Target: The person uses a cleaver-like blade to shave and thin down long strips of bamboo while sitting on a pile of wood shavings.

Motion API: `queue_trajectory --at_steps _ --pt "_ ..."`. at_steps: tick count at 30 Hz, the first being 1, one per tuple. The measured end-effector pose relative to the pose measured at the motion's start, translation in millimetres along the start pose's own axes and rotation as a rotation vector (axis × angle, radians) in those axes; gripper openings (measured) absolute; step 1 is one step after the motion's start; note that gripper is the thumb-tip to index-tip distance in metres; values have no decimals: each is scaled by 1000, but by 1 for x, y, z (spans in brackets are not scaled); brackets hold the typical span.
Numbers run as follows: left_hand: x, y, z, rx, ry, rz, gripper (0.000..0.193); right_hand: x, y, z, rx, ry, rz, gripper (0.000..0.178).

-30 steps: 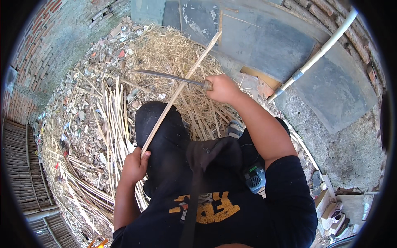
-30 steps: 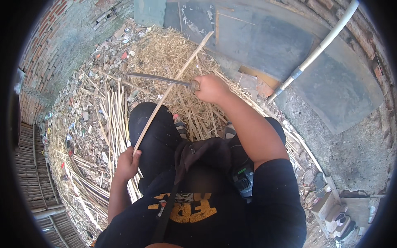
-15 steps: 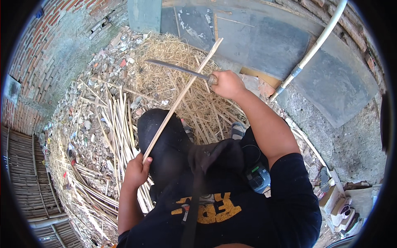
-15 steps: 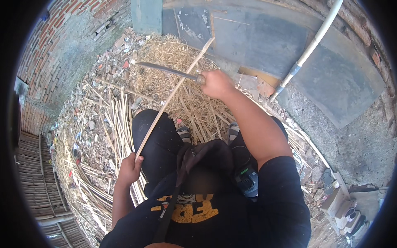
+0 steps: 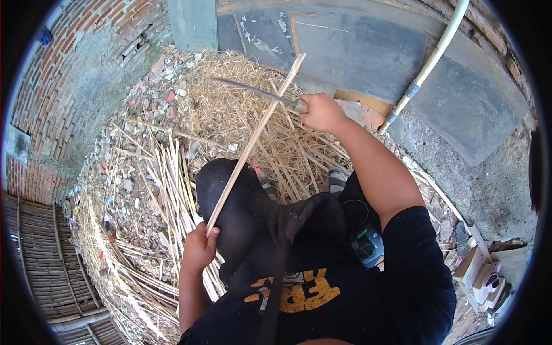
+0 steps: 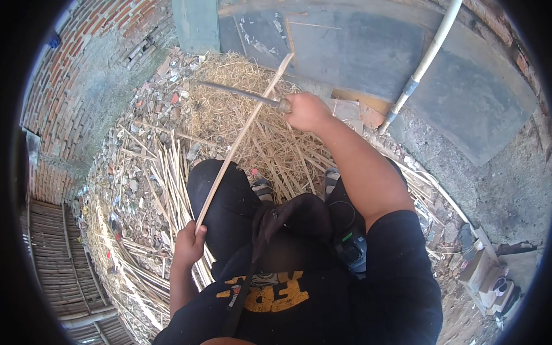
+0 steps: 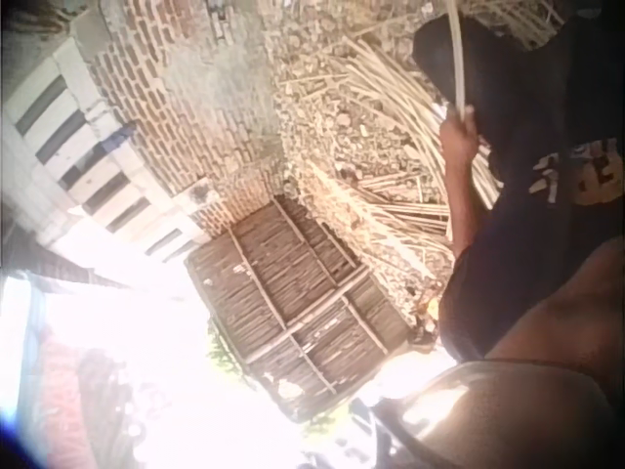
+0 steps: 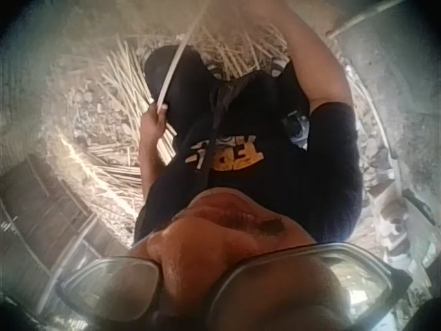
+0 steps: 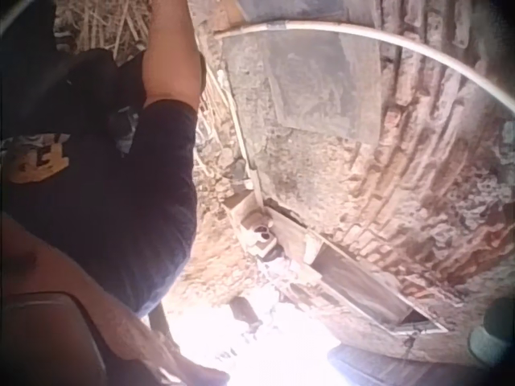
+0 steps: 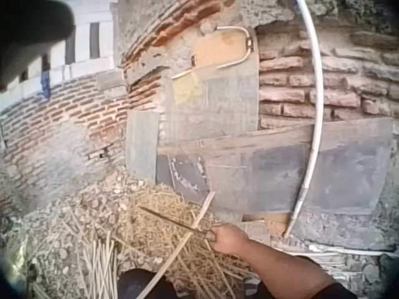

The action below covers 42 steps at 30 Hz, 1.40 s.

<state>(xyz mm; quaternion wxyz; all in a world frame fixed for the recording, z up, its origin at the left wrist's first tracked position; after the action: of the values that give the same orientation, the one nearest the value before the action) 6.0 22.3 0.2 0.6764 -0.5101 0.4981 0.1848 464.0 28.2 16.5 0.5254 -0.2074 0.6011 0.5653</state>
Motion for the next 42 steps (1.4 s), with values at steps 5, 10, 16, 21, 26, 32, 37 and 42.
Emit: queue_trajectory --at_steps 5,10,16,21,26,32,37,42 --pt "8 3 -6 4 -36 5 49 1 61 -32 -285 217 -103 24" --pt "11 4 3 36 -23 -29 49 4 -16 -1 32 61 169 23" --pt "0 17 -8 -21 92 -269 44 -4 5 -4 -51 24 85 27" --pt "-3 44 -28 33 166 -225 48 0 38 -20 -458 169 -224 27" --pt "-5 34 -24 -1 147 -236 49 12 -22 0 -39 95 150 17" --pt "-4 51 -32 -67 164 -281 51 -5 34 -17 -211 265 -15 17" --pt "-7 47 -27 30 135 -139 53 -5 -68 12 151 -129 25 23" --pt "-11 40 -33 -17 129 -181 48 -15 -30 4 92 -102 70 24"
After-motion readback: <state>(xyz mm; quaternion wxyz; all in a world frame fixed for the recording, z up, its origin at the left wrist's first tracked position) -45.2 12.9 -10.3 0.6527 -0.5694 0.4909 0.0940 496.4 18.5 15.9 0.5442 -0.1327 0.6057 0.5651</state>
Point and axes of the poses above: each hand's wrist, its own z-axis towards the middle knuckle, its own x-axis out of the palm, y = z × x, the point moved 3 cm from there along z, towards the middle knuckle, and after that the axes turned 7 degrees about -y, right-handed, at the moved point
